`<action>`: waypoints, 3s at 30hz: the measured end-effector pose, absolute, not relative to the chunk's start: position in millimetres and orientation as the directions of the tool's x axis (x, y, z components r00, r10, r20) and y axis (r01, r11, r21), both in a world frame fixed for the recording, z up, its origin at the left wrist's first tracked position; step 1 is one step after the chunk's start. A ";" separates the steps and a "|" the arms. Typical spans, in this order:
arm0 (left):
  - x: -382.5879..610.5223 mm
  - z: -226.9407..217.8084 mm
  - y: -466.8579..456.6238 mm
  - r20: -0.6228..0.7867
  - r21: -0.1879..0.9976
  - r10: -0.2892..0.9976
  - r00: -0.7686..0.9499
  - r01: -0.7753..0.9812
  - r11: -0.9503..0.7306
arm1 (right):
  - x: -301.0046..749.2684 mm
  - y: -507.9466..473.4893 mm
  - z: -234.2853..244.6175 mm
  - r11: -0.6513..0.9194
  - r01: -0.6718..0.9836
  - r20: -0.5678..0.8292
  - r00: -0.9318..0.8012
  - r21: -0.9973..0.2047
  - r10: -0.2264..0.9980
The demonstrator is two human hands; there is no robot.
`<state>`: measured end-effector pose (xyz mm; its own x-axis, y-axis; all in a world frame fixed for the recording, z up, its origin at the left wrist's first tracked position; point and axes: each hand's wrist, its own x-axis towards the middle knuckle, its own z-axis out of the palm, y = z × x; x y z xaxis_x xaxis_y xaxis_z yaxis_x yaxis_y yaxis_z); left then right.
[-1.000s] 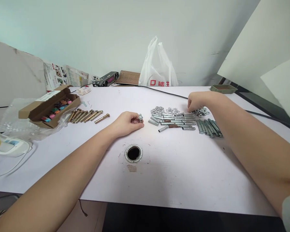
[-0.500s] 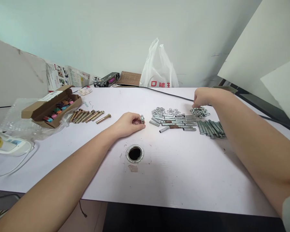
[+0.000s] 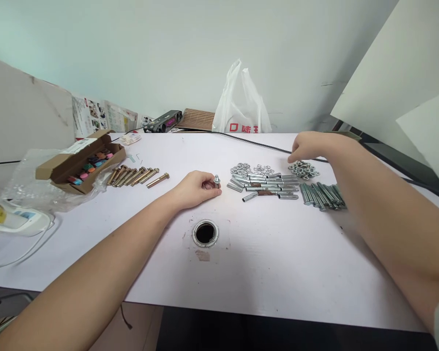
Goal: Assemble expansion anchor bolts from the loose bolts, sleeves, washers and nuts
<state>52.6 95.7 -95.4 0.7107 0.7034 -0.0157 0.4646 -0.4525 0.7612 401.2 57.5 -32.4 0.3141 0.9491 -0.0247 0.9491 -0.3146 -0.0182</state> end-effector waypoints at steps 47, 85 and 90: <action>56.8 -104.6 97.7 0.050 0.764 0.671 0.740 0.404 -0.503 | 249.2 21.9 -73.5 0.293 0.481 0.297 -0.070 -0.826 0.952; 58.6 -102.4 95.4 0.103 0.710 0.663 0.742 0.412 -0.571 | 247.8 26.4 -85.4 0.483 0.667 0.397 -0.293 -0.567 0.870; 57.9 -106.0 98.8 0.051 0.770 0.657 0.752 0.389 -0.506 | 249.0 22.7 -89.7 0.495 0.604 0.532 -0.136 -0.624 0.836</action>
